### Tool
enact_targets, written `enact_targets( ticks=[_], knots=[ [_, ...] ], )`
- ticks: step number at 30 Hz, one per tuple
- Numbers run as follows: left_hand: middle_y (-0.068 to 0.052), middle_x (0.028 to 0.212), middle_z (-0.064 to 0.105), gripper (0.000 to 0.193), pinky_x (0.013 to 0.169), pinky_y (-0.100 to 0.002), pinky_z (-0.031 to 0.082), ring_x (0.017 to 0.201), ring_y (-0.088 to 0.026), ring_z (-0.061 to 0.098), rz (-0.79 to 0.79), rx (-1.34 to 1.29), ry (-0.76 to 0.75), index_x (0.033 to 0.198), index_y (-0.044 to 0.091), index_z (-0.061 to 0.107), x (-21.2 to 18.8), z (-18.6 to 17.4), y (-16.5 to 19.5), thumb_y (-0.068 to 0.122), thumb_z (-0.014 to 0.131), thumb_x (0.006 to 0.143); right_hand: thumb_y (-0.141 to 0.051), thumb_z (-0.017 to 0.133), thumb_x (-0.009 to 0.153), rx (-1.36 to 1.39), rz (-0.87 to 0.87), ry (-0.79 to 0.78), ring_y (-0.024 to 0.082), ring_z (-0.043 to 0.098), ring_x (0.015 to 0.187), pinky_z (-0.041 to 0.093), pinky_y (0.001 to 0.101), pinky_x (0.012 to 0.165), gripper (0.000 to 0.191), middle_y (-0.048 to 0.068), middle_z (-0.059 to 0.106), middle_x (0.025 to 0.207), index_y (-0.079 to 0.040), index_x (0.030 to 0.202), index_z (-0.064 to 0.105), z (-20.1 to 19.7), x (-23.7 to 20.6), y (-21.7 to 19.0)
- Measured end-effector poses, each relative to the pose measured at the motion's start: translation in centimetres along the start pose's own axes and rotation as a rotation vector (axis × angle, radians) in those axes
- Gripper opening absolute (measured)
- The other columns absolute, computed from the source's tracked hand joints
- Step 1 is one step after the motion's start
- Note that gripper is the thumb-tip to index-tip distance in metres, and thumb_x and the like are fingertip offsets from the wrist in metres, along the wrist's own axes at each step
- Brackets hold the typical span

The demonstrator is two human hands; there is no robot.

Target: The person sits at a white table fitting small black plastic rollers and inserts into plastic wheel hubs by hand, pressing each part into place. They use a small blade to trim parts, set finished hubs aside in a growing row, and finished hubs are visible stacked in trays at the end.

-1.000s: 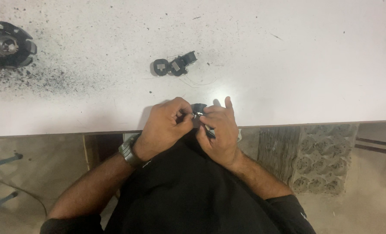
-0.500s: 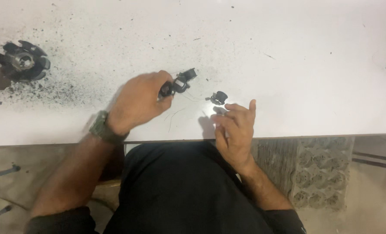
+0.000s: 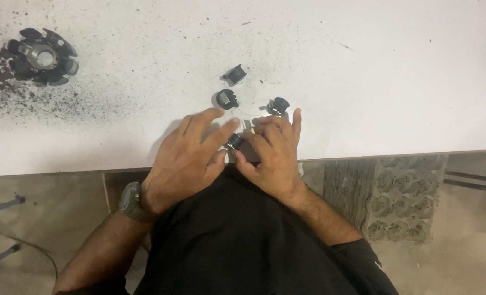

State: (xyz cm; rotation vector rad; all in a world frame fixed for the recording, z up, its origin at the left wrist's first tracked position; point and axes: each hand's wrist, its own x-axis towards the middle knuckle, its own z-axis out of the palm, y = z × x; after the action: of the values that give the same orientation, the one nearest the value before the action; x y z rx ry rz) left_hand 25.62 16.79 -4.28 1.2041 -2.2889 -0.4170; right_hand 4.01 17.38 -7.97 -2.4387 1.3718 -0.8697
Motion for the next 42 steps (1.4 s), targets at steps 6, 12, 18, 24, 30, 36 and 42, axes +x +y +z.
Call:
enact_targets(
  ticks=[6,12,18,24,30,36,42],
  knots=[
    [-0.010,0.140,0.061,0.027,0.095,-0.041,0.050,0.131,-0.027,0.055,0.187,0.155,-0.004,0.114,0.007,0.073,-0.1,0.4,-0.6,0.014,0.069,0.089,-0.022,0.086,0.075,-0.015,0.010,0.014,0.033,0.052,0.119,0.010,0.0722,0.122,0.038,0.010,0.058,0.109,-0.005,0.105,0.071,0.1,0.3,-0.2],
    [-0.010,0.134,0.061,0.020,0.106,-0.047,0.047,0.133,-0.028,0.052,0.141,0.154,0.102,0.104,0.005,0.072,-1.8,2.2,-1.1,0.015,0.075,0.088,-0.023,0.088,0.077,-0.025,0.041,0.035,0.031,0.052,0.118,0.011,0.0706,0.123,0.037,0.010,0.057,0.109,-0.008,0.108,0.073,0.4,-0.2,-0.3],
    [-0.012,0.135,0.058,0.019,0.111,-0.050,0.042,0.134,-0.029,0.050,0.009,0.150,0.240,0.105,0.006,0.071,-2.5,4.1,-0.9,0.018,0.080,0.092,-0.001,0.080,0.086,0.117,-0.111,0.151,0.028,0.060,0.119,0.014,0.0620,0.131,0.031,0.007,0.058,0.107,-0.009,0.114,0.069,0.8,-2.1,0.6],
    [-0.007,0.136,0.058,0.019,0.116,-0.050,0.040,0.136,-0.026,0.050,-0.014,0.164,0.294,0.108,0.009,0.074,-2.9,3.8,-0.8,0.012,0.081,0.091,0.002,0.077,0.084,0.196,-0.113,0.125,0.030,0.064,0.117,0.020,0.0618,0.128,0.033,0.011,0.068,0.106,-0.005,0.111,0.059,2.2,-2.1,0.0],
    [-0.009,0.136,0.058,0.016,0.118,-0.053,0.039,0.137,-0.027,0.050,0.008,0.081,0.310,0.102,0.009,0.072,-3.2,3.8,-0.9,0.012,0.082,0.090,0.005,0.078,0.083,0.172,-0.099,0.129,0.030,0.066,0.114,0.026,0.0615,0.127,0.033,0.011,0.067,0.102,-0.005,0.109,0.061,2.2,-1.4,-0.8],
    [-0.009,0.135,0.060,0.010,0.115,-0.053,0.041,0.138,-0.028,0.048,0.114,0.229,0.281,0.091,0.010,0.071,-3.3,3.6,-1.5,0.011,0.081,0.091,0.007,0.078,0.081,0.206,-0.084,0.132,0.030,0.067,0.113,0.027,0.0620,0.127,0.032,0.010,0.066,0.098,-0.005,0.105,0.061,2.4,-0.9,-1.2],
    [-0.007,0.139,0.058,0.009,0.118,-0.051,0.040,0.141,-0.026,0.047,0.127,0.213,0.351,0.102,0.010,0.074,-3.1,3.8,-1.2,0.013,0.081,0.097,0.007,0.078,0.080,0.227,-0.090,0.120,0.029,0.068,0.112,0.028,0.0608,0.126,0.030,0.008,0.066,0.095,-0.006,0.101,0.061,2.2,-0.6,-1.3]
  ],
)
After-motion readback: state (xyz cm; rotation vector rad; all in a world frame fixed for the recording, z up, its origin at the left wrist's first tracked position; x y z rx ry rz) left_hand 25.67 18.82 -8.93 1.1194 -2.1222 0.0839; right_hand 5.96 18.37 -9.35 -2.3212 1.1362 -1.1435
